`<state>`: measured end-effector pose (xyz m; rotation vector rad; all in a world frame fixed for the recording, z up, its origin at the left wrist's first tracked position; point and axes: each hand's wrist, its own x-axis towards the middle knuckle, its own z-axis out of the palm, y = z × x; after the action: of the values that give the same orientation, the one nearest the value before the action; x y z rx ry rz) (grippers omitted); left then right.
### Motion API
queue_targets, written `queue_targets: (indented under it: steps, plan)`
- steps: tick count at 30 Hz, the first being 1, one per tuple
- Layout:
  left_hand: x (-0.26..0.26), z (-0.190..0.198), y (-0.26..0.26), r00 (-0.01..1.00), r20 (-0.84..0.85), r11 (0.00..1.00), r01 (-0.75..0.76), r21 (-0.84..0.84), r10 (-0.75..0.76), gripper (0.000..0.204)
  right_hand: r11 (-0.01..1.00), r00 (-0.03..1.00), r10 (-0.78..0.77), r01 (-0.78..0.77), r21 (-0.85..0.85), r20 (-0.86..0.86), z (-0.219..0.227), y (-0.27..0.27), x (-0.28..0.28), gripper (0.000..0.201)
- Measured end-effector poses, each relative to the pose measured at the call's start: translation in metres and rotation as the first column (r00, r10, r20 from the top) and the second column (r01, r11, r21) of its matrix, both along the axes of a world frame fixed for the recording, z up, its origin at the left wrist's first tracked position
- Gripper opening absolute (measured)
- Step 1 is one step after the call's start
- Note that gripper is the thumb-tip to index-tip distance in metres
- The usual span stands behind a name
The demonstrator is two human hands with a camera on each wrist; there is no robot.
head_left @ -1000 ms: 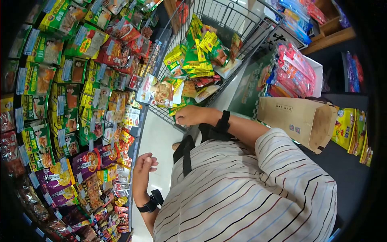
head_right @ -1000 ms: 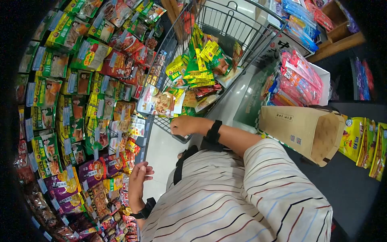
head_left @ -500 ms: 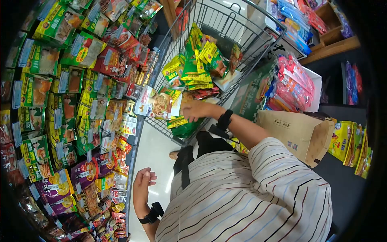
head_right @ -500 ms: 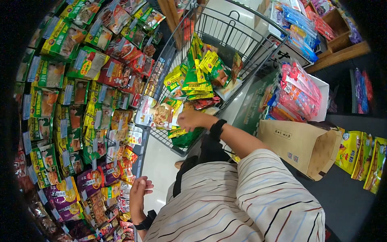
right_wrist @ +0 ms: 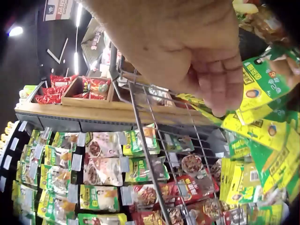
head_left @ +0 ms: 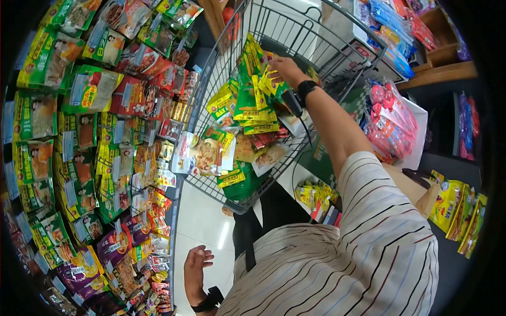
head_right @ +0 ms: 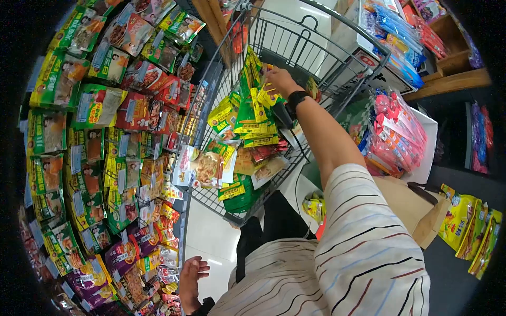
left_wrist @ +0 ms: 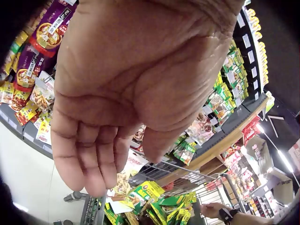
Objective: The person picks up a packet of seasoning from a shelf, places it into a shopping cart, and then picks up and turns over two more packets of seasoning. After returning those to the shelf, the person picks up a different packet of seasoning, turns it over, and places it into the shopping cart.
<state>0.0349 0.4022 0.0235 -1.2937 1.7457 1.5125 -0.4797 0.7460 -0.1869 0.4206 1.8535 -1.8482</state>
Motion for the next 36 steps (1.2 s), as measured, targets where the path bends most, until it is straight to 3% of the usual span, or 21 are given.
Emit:
queue_targets:
  steps: [12,15,24,25,29,32,36]
  plan:
    - [-0.026,-0.006,-0.010,0.997,0.079,1.000,0.012,-0.012,-0.011,0.037,0.971,0.996,-0.092,0.090,0.223,-0.003,-0.072,-0.001,-0.061,0.026]
    - [-0.030,-0.010,-0.013,0.995,0.096,1.000,0.002,-0.018,-0.001,0.038,0.965,0.995,0.057,-0.034,0.260,-0.082,-0.075,0.000,-0.067,0.032]
    - [-0.038,-0.010,-0.010,0.995,0.085,0.999,0.044,-0.009,-0.043,0.046,0.859,0.990,0.105,-0.041,0.511,-0.098,-0.098,-0.004,-0.089,0.030]
    - [-0.037,-0.010,-0.010,0.996,0.081,0.999,0.038,-0.008,-0.037,0.046,0.885,0.989,0.070,-0.002,0.465,-0.129,-0.106,-0.005,-0.093,0.024]
    - [-0.028,-0.016,-0.015,0.998,0.063,1.000,-0.003,0.019,0.002,0.046,0.803,0.983,0.108,0.004,0.596,-0.152,-0.092,-0.023,-0.092,0.015]
    - [-0.029,-0.016,-0.015,0.997,0.072,1.000,-0.013,0.001,0.012,0.047,0.621,0.944,0.266,-0.015,0.784,-0.193,-0.124,-0.021,-0.105,0.019]
    - [-0.022,-0.023,-0.017,0.994,0.097,0.999,-0.046,-0.011,0.047,0.045,0.632,0.923,0.266,0.051,0.773,-0.278,-0.126,-0.022,-0.102,0.020]
